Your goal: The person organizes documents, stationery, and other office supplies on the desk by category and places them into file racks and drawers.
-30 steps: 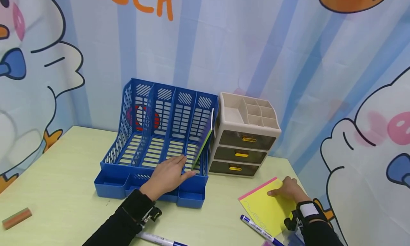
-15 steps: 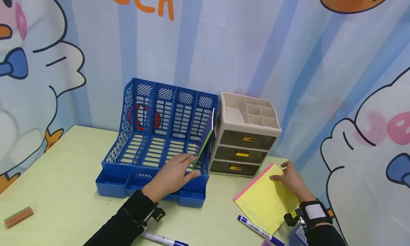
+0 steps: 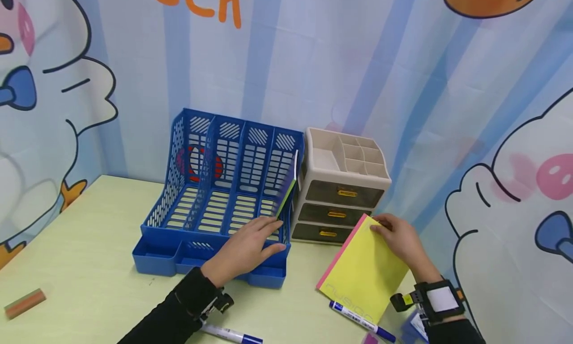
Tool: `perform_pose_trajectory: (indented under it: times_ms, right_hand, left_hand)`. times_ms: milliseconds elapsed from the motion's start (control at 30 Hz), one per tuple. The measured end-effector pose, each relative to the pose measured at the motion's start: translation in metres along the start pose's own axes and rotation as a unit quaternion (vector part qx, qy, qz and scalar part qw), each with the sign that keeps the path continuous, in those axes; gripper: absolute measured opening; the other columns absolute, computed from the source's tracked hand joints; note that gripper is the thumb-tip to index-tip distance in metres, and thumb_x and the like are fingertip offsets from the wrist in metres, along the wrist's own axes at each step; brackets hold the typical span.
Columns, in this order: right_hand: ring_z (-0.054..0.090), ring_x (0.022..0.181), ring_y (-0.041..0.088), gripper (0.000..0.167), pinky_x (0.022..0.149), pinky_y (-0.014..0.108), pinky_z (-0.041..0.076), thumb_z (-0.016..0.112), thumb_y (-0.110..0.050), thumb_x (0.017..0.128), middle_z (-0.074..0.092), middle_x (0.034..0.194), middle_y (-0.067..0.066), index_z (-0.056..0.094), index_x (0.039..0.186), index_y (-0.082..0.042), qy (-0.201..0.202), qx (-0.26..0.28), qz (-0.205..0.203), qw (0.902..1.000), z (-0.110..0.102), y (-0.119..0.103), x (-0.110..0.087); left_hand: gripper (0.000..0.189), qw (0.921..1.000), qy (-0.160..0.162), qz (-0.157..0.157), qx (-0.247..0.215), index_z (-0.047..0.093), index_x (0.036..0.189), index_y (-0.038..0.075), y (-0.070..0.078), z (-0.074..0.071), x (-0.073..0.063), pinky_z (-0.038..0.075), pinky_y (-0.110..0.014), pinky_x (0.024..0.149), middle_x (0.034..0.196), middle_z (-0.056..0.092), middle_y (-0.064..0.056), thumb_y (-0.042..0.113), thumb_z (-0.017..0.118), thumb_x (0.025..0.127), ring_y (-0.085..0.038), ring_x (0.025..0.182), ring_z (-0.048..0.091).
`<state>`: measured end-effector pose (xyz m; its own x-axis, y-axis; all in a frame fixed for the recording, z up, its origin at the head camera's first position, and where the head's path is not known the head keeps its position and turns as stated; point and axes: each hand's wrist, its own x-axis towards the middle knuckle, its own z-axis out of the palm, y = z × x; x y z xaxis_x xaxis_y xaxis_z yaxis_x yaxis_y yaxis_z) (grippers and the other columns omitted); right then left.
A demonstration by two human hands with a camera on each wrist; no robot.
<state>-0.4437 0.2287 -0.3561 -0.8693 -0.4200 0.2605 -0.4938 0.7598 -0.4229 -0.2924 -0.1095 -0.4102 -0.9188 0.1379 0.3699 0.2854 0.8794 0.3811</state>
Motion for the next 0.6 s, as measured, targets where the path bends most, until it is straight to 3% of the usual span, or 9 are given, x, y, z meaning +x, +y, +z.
perform_pose_trajectory:
  times_ms: [400,600]
  right_hand:
    - [0.063,0.083,0.021,0.025,0.071,0.038,0.049,0.063,-0.021,0.098,0.07,0.101,0.008,0.069,0.116,-0.006,0.033,0.033,-0.086,0.9952,-0.005,-0.043,-0.009]
    - [0.065,0.081,0.018,0.019,0.069,0.034,0.051,0.066,-0.019,0.095,0.072,0.096,0.004,0.072,0.11,-0.008,0.058,0.061,-0.132,0.9876,-0.005,-0.065,-0.013]
  left_hand:
    - [0.061,0.9994,-0.024,-0.005,-0.025,0.045,0.148,0.019,0.014,0.002,-0.002,0.036,-0.052,0.106,0.148,0.045,-0.005,0.051,0.055,0.097,-0.028,0.137,0.039]
    - [0.061,0.9994,-0.024,0.005,-0.026,0.046,0.148,0.019,0.02,0.003,-0.003,0.038,-0.051,0.106,0.147,0.047,-0.004,0.052,0.055,0.096,-0.028,0.135,0.042]
